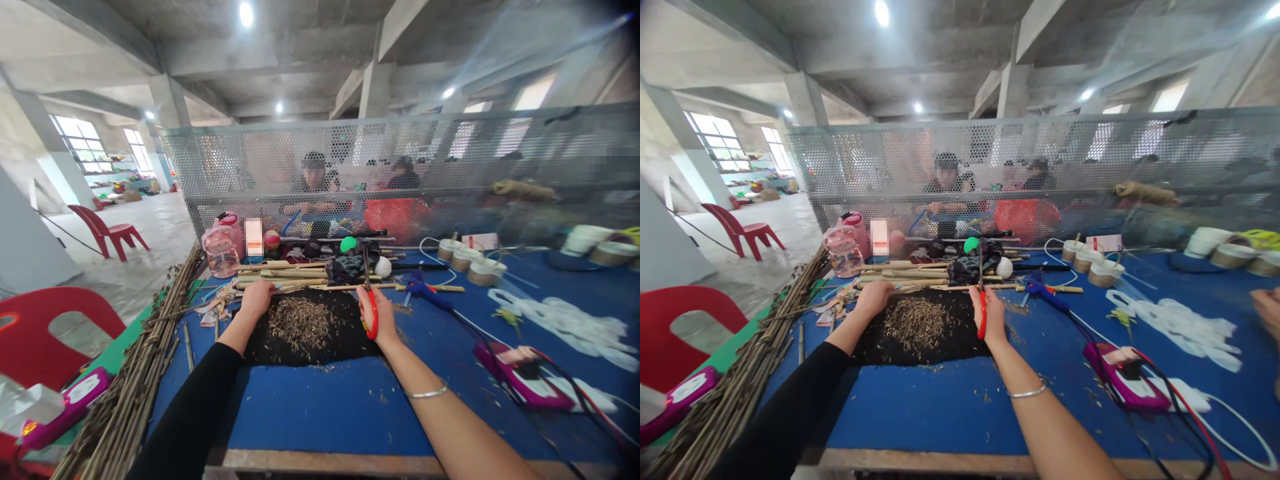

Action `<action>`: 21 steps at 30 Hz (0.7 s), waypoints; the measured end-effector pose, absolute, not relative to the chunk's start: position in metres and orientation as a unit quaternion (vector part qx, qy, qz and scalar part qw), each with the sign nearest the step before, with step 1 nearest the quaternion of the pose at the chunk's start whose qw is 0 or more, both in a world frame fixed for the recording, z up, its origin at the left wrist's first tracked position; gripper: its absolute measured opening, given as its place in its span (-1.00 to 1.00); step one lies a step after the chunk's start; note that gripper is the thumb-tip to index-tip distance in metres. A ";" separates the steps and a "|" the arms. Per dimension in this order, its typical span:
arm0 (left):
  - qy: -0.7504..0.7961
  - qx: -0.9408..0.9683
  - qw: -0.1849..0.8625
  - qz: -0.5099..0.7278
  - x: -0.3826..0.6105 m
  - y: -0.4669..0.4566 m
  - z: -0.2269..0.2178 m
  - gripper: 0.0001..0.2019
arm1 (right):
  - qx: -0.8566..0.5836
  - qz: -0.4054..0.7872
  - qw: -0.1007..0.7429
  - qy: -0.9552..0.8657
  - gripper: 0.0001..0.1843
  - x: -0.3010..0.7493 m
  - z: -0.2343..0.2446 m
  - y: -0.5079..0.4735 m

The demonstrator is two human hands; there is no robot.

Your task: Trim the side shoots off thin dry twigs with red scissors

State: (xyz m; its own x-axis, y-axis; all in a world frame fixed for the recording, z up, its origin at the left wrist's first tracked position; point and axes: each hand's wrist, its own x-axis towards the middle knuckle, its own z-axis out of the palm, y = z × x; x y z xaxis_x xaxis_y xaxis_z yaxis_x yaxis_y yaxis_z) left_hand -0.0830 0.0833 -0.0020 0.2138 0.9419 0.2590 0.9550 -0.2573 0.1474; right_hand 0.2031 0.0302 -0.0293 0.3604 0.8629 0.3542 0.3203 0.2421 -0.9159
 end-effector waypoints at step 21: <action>-0.585 -0.678 -0.033 -0.443 -0.091 0.087 0.025 -0.77 | -0.567 0.227 0.583 -0.536 -0.51 0.195 -0.019 0.023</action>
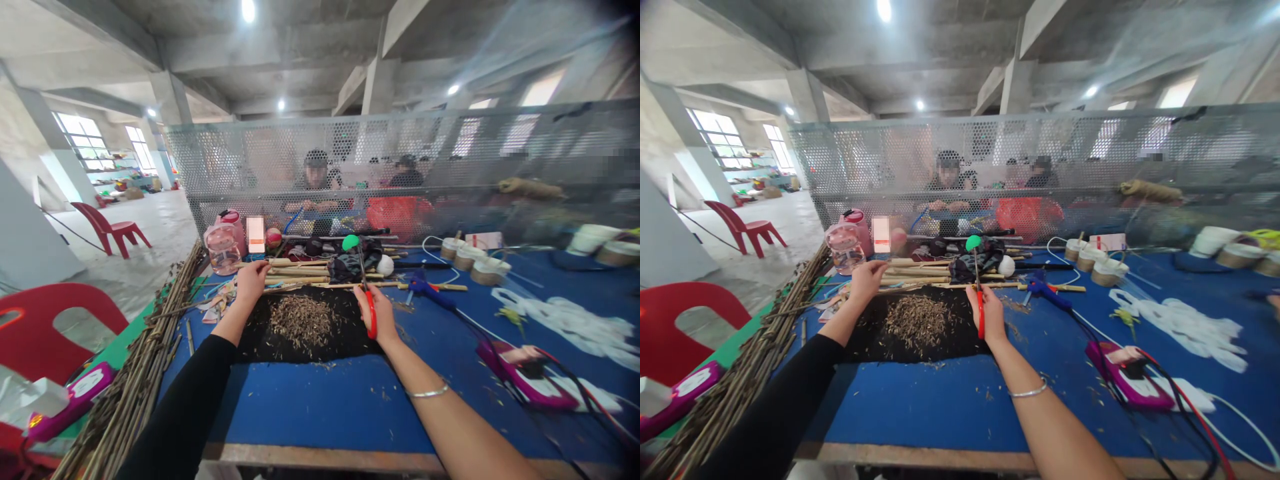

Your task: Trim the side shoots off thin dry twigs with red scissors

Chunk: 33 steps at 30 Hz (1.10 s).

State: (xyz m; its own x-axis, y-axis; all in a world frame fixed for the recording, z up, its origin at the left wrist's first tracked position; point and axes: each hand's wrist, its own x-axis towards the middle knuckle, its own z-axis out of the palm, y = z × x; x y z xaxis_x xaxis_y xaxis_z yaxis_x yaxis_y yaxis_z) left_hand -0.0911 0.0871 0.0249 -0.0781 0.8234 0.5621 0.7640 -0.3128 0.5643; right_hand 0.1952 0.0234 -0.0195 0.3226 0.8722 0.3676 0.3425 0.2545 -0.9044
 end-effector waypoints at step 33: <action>0.451 0.420 0.604 0.504 0.010 0.005 0.003 -0.68 | -0.438 0.516 0.608 -0.416 -0.60 0.150 0.003 0.007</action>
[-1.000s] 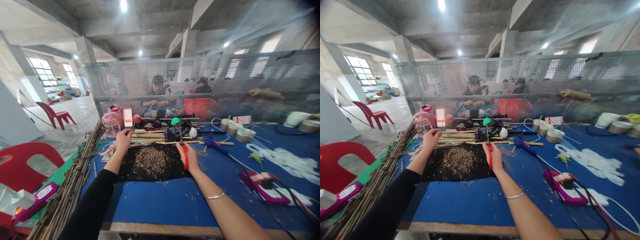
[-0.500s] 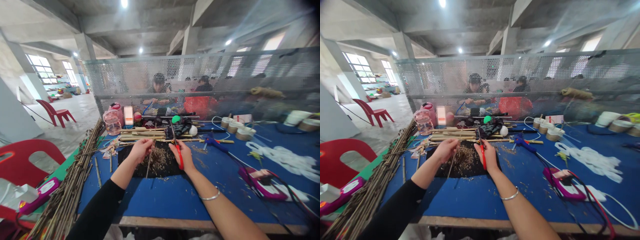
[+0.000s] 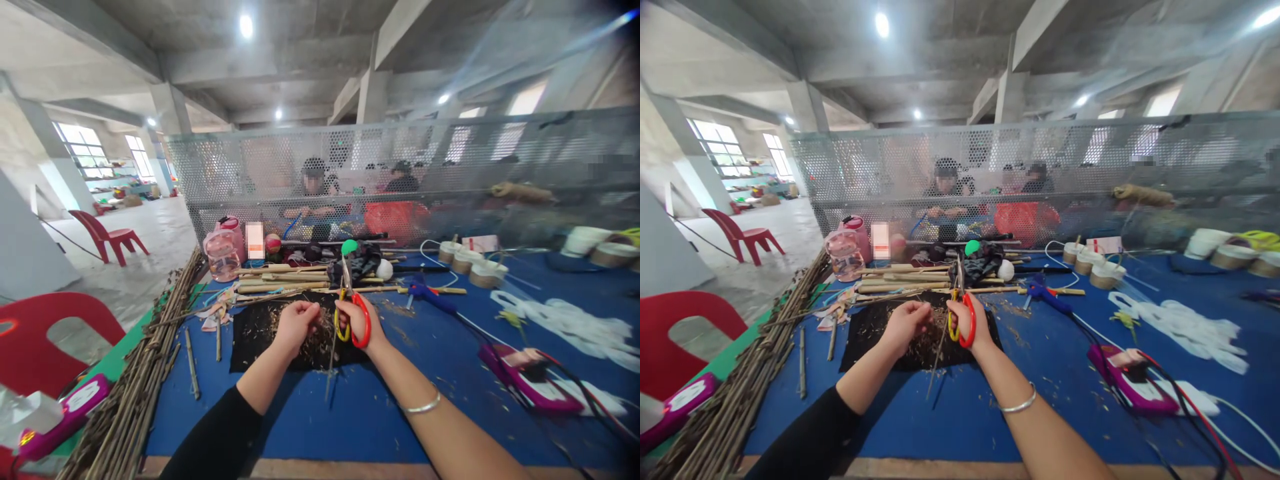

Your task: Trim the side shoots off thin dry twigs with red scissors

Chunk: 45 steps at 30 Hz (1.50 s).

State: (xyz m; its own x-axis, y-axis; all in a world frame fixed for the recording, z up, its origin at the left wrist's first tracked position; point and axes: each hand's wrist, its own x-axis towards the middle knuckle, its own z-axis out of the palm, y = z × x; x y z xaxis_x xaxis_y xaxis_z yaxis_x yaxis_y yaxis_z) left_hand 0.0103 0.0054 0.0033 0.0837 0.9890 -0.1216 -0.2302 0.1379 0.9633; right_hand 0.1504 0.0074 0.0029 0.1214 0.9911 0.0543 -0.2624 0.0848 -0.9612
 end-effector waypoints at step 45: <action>0.442 0.629 0.489 0.412 -0.011 -0.011 -0.005 -0.78 | -0.455 0.364 0.513 -0.631 -0.57 0.131 -0.005 -0.010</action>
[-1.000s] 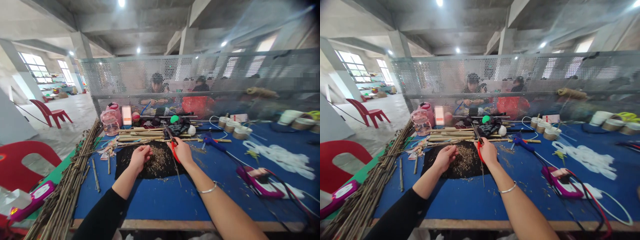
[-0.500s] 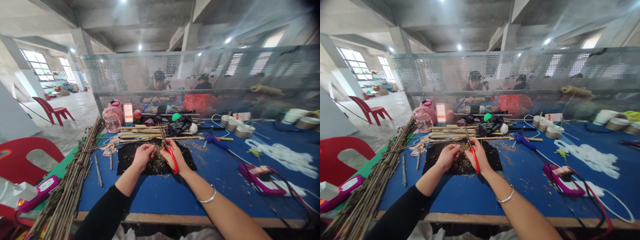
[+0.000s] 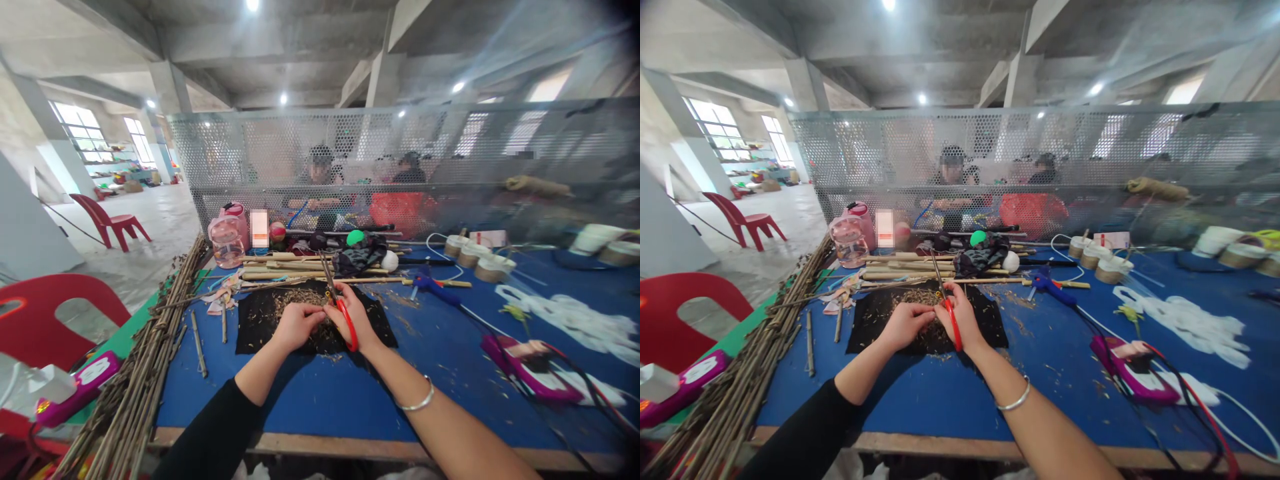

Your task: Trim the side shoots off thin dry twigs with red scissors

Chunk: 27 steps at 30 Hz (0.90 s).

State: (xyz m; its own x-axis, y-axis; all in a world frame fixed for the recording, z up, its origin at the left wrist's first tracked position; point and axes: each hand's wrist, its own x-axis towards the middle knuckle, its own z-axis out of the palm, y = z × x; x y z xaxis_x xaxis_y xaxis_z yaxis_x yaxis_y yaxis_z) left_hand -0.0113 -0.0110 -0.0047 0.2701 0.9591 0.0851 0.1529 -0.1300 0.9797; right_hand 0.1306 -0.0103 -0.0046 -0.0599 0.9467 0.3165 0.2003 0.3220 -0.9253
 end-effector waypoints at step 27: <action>0.394 0.478 0.553 0.557 -0.011 -0.006 -0.002 -0.76 | -0.481 0.153 0.372 -0.779 -0.38 0.141 -0.016 -0.009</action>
State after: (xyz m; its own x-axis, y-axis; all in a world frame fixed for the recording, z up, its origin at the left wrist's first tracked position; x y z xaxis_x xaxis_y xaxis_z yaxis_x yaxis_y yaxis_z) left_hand -0.0113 -0.0056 -0.0023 0.0689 0.9930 0.0954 -0.2394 -0.0764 0.9679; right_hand 0.1413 -0.0085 -0.0163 -0.2604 0.8634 0.4321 0.6356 0.4901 -0.5965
